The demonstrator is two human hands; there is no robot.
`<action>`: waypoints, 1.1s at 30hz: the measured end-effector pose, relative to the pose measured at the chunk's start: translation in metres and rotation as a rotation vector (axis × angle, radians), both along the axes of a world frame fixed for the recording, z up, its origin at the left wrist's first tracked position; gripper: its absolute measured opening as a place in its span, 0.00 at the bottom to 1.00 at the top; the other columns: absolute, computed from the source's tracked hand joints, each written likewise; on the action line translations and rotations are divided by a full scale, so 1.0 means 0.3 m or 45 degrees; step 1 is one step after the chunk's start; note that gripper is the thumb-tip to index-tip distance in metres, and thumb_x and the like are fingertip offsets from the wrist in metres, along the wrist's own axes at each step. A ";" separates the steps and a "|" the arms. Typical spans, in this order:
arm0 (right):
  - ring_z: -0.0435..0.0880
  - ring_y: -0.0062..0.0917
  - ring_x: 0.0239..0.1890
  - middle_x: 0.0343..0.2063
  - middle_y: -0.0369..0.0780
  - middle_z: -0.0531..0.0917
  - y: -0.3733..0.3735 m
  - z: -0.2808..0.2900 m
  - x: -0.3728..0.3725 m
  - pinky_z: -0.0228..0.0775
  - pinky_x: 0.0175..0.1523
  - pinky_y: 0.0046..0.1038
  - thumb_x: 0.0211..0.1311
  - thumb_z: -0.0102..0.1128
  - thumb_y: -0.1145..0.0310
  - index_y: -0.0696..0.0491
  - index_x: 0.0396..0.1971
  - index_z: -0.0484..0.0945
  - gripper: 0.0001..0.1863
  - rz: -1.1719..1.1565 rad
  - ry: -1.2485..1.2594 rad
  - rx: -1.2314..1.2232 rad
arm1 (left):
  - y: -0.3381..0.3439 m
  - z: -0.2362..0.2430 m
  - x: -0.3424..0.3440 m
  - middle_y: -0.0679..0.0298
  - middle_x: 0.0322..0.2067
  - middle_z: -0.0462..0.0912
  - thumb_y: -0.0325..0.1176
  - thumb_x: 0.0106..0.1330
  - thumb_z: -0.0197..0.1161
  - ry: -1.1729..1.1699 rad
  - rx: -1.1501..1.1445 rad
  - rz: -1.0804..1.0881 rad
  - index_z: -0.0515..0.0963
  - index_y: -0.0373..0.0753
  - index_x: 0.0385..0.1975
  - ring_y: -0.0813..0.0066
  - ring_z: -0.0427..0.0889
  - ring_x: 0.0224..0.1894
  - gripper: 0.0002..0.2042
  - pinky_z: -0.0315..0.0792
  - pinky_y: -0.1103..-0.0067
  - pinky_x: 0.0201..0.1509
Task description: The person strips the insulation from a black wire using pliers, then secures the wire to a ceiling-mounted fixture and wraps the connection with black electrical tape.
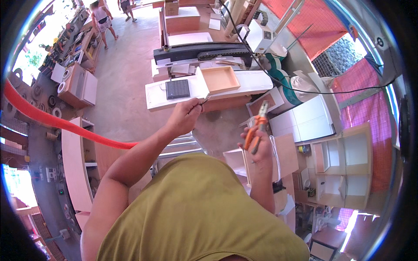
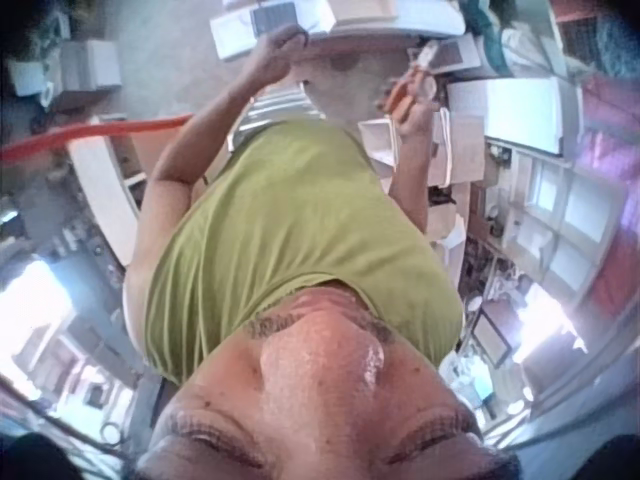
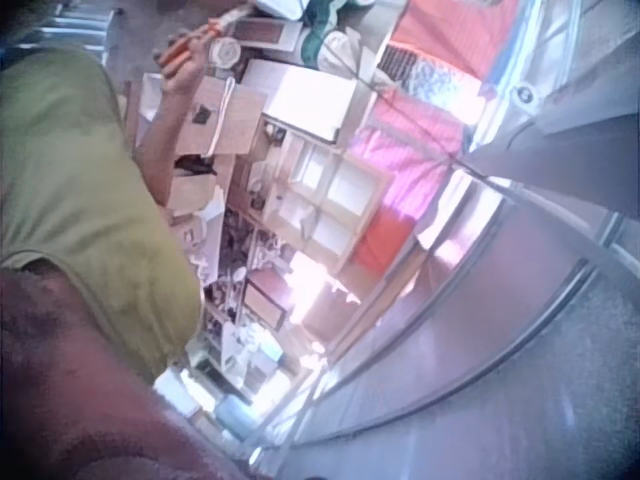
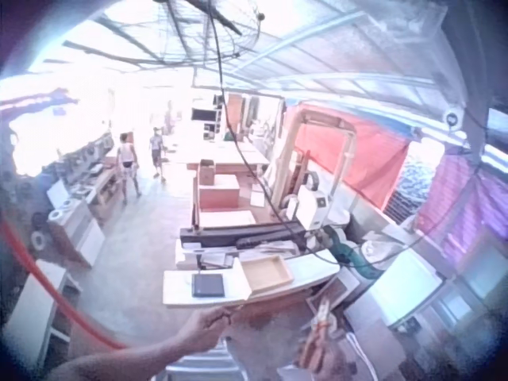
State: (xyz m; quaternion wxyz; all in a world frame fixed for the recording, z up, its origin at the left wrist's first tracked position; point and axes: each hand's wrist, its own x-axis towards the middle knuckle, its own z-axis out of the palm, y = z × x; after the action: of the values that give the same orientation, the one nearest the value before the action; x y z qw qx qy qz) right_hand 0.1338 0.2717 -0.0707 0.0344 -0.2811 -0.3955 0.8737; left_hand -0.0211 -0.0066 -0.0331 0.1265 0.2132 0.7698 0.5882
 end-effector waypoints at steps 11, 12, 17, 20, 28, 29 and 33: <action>0.82 0.27 0.38 0.48 0.45 0.79 -0.075 0.090 0.047 0.79 0.40 0.30 0.59 0.56 0.73 0.55 0.34 0.77 0.05 0.521 0.037 0.913 | 0.006 0.100 0.036 0.55 0.28 0.84 0.24 0.67 0.60 0.335 -0.037 -0.092 0.82 0.33 0.42 0.65 0.81 0.29 0.07 0.75 0.73 0.35; 0.83 0.29 0.40 0.49 0.46 0.79 -0.076 0.114 0.049 0.79 0.41 0.31 0.58 0.55 0.74 0.55 0.35 0.77 0.06 0.532 0.022 0.792 | -0.001 0.119 0.042 0.54 0.28 0.84 0.24 0.66 0.60 0.356 -0.079 -0.086 0.82 0.33 0.41 0.63 0.82 0.29 0.07 0.75 0.73 0.35; 0.85 0.36 0.48 0.52 0.49 0.79 -0.030 0.154 0.060 0.82 0.49 0.40 0.54 0.55 0.75 0.57 0.38 0.77 0.10 0.635 0.177 -0.053 | -0.065 0.110 -0.003 0.54 0.27 0.82 0.23 0.66 0.60 0.521 -0.026 -0.046 0.75 0.34 0.35 0.57 0.83 0.29 0.02 0.76 0.71 0.36; 0.84 0.44 0.52 0.54 0.51 0.77 -0.031 0.144 0.061 0.81 0.55 0.48 0.49 0.52 0.78 0.57 0.39 0.77 0.14 0.666 0.200 -0.047 | -0.089 0.108 -0.016 0.57 0.27 0.82 0.20 0.66 0.60 0.495 -0.048 -0.040 0.76 0.34 0.35 0.65 0.82 0.30 0.02 0.75 0.73 0.36; 0.76 0.53 0.62 0.64 0.57 0.70 -0.054 0.118 0.021 0.69 0.64 0.55 0.50 0.60 0.75 0.56 0.47 0.77 0.20 0.992 0.363 -0.323 | -0.121 0.103 -0.064 0.62 0.29 0.78 0.17 0.63 0.61 0.479 0.096 -0.051 0.77 0.33 0.34 0.73 0.77 0.34 0.04 0.72 0.78 0.40; 0.74 0.55 0.64 0.65 0.58 0.68 -0.055 0.110 0.017 0.66 0.66 0.58 0.52 0.63 0.74 0.56 0.49 0.77 0.20 1.020 0.427 -0.361 | -0.122 0.102 -0.066 0.63 0.30 0.77 0.16 0.63 0.60 0.468 0.126 -0.058 0.77 0.32 0.34 0.74 0.77 0.35 0.04 0.72 0.78 0.41; 0.80 0.51 0.59 0.58 0.56 0.75 -0.070 0.103 -0.004 0.75 0.61 0.54 0.48 0.60 0.77 0.58 0.47 0.78 0.21 0.921 0.544 -0.518 | -0.132 0.101 -0.074 0.63 0.30 0.76 0.15 0.62 0.59 0.469 0.152 -0.029 0.76 0.32 0.33 0.74 0.75 0.35 0.04 0.71 0.79 0.41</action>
State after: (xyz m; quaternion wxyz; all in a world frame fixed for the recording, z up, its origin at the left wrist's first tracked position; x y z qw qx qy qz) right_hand 0.1327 0.2508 -0.0397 -0.2477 0.0602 -0.2729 0.9277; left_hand -0.0435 -0.0463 -0.0027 -0.0229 0.3330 0.7412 0.5824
